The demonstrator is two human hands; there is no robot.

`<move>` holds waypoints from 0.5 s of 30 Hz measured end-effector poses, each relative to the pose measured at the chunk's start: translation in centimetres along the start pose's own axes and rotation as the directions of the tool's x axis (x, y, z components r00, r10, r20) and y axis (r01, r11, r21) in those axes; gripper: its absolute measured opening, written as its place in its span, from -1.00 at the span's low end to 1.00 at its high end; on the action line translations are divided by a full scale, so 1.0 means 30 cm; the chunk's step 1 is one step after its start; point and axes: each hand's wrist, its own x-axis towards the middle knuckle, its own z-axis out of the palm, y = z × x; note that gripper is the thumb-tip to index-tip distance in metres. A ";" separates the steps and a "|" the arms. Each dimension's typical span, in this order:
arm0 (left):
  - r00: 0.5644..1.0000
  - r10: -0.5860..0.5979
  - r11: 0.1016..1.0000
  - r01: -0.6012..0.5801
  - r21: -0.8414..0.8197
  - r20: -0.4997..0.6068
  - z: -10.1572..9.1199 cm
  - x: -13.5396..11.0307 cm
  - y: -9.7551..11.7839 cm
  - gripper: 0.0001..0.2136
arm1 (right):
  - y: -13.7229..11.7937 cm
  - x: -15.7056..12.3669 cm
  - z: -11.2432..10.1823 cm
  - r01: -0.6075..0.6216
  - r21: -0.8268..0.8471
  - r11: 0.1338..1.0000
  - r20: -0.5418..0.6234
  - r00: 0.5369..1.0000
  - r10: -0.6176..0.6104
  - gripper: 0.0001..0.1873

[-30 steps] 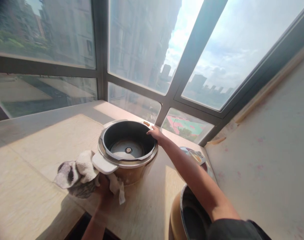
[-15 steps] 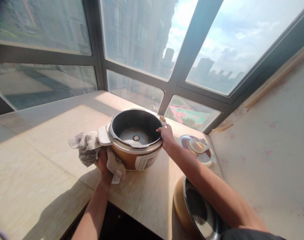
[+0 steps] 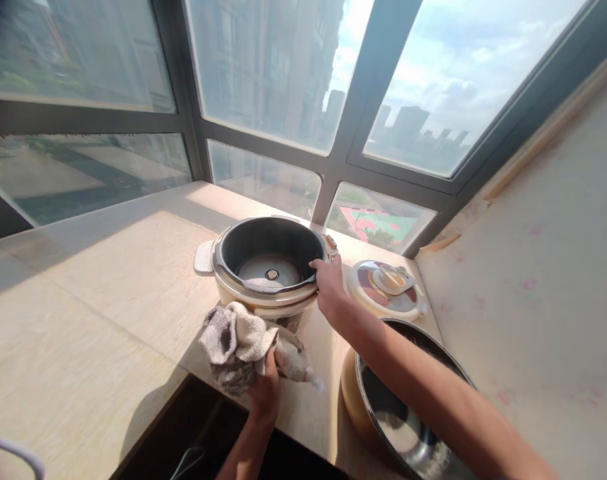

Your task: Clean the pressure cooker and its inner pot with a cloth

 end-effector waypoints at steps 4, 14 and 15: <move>0.991 0.095 0.995 -0.092 0.033 -0.099 -0.034 0.034 -0.003 -0.61 | -0.030 -0.084 0.036 -0.123 0.017 0.992 -0.160 0.979 0.124 -0.29; 0.941 0.174 0.983 -0.147 0.112 -0.289 -0.137 0.225 0.013 -0.78 | -0.056 -0.256 0.057 -0.179 -0.024 0.984 -0.162 0.972 0.173 -0.20; 0.952 0.145 0.989 -0.131 0.072 -0.270 -0.139 0.231 0.022 -0.78 | -0.056 -0.262 0.056 -0.175 -0.026 0.984 -0.143 0.975 0.170 -0.20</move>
